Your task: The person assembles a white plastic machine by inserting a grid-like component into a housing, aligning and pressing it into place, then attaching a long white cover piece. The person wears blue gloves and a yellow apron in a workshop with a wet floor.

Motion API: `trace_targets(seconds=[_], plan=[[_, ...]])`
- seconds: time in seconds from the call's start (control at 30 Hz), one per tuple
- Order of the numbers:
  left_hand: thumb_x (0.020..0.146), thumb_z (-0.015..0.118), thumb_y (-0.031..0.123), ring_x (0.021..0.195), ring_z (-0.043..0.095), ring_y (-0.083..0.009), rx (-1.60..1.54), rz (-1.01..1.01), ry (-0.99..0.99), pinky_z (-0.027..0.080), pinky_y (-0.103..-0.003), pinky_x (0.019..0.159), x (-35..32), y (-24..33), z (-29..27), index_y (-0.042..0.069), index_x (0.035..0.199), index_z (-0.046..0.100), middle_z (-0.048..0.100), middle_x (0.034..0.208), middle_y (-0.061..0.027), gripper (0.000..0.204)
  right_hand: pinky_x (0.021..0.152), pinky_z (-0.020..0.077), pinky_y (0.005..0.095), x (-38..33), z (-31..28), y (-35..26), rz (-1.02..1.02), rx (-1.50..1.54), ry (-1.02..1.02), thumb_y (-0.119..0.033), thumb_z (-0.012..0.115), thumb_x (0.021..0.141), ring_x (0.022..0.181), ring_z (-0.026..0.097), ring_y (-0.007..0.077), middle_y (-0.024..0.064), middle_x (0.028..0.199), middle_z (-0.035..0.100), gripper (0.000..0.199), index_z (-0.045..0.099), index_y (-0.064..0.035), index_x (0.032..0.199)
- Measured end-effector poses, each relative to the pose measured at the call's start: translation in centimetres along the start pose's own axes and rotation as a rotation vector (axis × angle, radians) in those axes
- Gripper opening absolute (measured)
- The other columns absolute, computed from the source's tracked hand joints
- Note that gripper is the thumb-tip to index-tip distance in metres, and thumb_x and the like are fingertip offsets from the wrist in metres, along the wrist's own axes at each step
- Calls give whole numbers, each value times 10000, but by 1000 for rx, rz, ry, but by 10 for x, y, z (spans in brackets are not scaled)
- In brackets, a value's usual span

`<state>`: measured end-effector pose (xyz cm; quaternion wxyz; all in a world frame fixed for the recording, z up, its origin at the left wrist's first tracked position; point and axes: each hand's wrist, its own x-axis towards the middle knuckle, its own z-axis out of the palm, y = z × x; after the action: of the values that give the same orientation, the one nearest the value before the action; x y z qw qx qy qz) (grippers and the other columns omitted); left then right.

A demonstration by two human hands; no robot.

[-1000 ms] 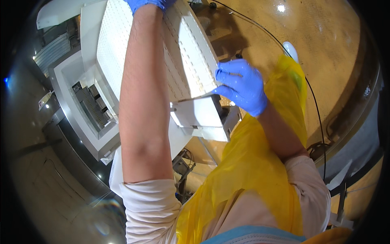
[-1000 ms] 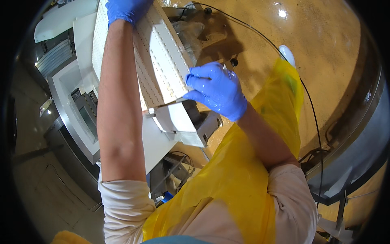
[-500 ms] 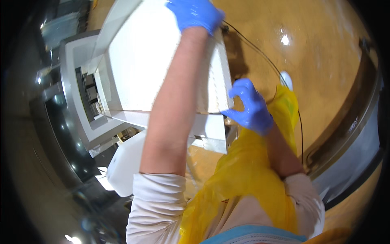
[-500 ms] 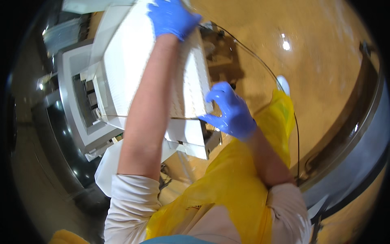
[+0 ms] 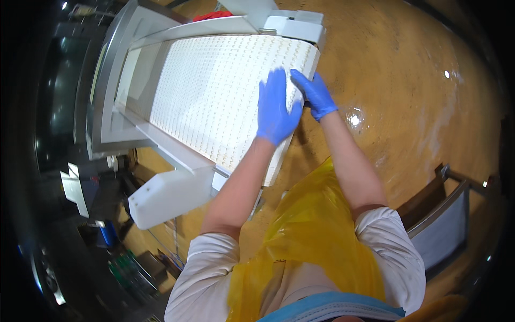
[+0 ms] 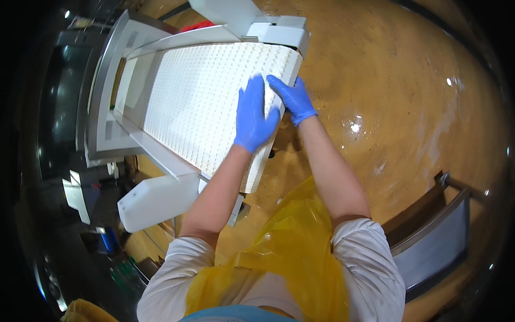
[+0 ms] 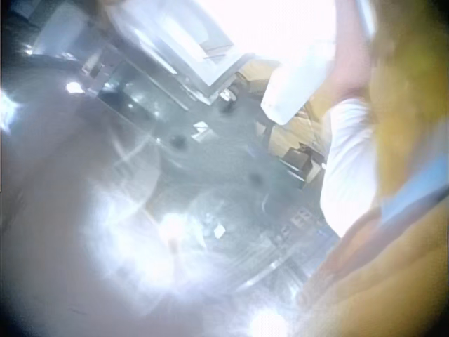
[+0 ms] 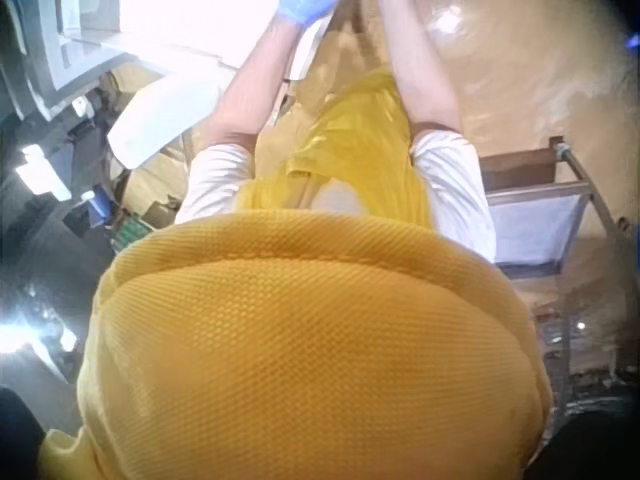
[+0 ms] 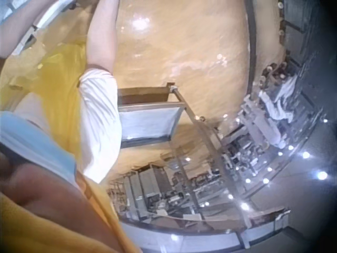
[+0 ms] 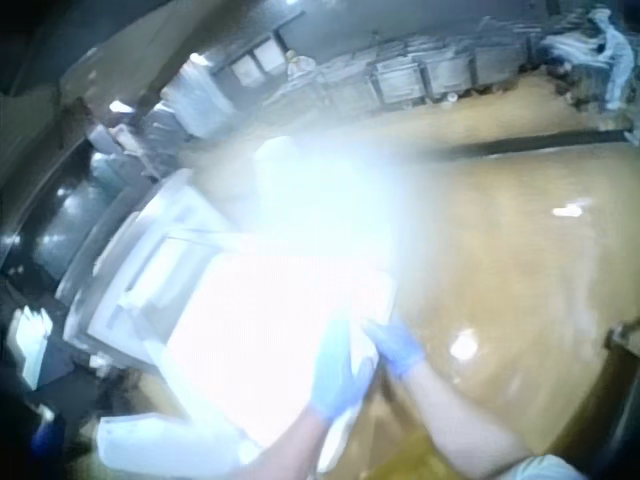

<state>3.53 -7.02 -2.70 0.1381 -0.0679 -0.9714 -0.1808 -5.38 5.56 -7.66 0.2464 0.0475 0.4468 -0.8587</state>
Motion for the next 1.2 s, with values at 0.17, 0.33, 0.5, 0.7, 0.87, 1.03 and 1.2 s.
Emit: trace_targets(seconds=[0.17, 0.33, 0.5, 0.7, 0.87, 1.03, 1.2], plan=[[812, 771, 320, 1548, 289, -493, 318, -238, -274, 228, -746, 1193, -55, 59, -62, 118, 1631, 370, 354, 1653, -259, 934, 932, 579, 391, 28, 4, 6, 15, 144, 100, -148, 880, 850, 1072, 709, 262, 164, 1218, 722, 580, 631, 74, 1324], [782, 797, 335, 1536, 304, -488, 391, -281, -245, 262, -739, 1183, -60, 69, -41, 134, 1614, 410, 367, 1643, -245, 939, 1091, 512, 422, 19, -26, 25, -8, 254, -21, -238, 731, 987, 1310, 592, 297, 173, 1484, 553, 714, 394, 16, 1563], [756, 803, 357, 1533, 289, -515, 245, -331, -159, 242, -738, 1190, -69, 68, -58, 139, 1615, 419, 346, 1660, -246, 966, 1135, 484, 421, 19, -27, 15, 310, 419, -60, -229, 721, 1002, 1344, 576, 286, 131, 1537, 534, 697, 404, -14, 1583], [736, 775, 541, 1541, 203, -580, 360, -522, -243, 146, -819, 1155, -54, 68, -64, 166, 1672, 302, 272, 1703, -245, 1114, 1123, 486, 439, 17, -8, 5, 162, 150, -19, -225, 729, 998, 1343, 574, 299, 144, 1520, 555, 687, 426, 11, 1568], [839, 708, 491, 1603, 145, -474, 70, -455, -205, 42, -746, 1227, -83, 57, -63, 135, 1653, 355, 277, 1720, -201, 956, 1181, 416, 491, 6, -15, 8, 152, 141, -98, -466, 542, 1076, 1436, 492, 312, 138, 1604, 475, 707, 371, -43, 1616], [998, 717, 292, 1391, 564, -344, -839, -341, -220, 428, -389, 1177, -120, 104, -186, 48, 1521, 544, 588, 1508, -202, 602, 1164, 383, 449, 11, -81, 8, 358, -56, -95, -695, 434, 1036, 1451, 450, 274, 89, 1638, 441, 787, 411, -161, 1614], [984, 727, 171, 1136, 705, -317, -773, -29, 232, 539, -427, 1025, -182, 64, -339, -38, 1462, 579, 713, 1262, -182, 542, 803, 484, 336, 31, -177, 34, 380, -215, 210, -591, 568, 1036, 865, 579, 160, 26, 1132, 673, 633, 539, -140, 1478]])
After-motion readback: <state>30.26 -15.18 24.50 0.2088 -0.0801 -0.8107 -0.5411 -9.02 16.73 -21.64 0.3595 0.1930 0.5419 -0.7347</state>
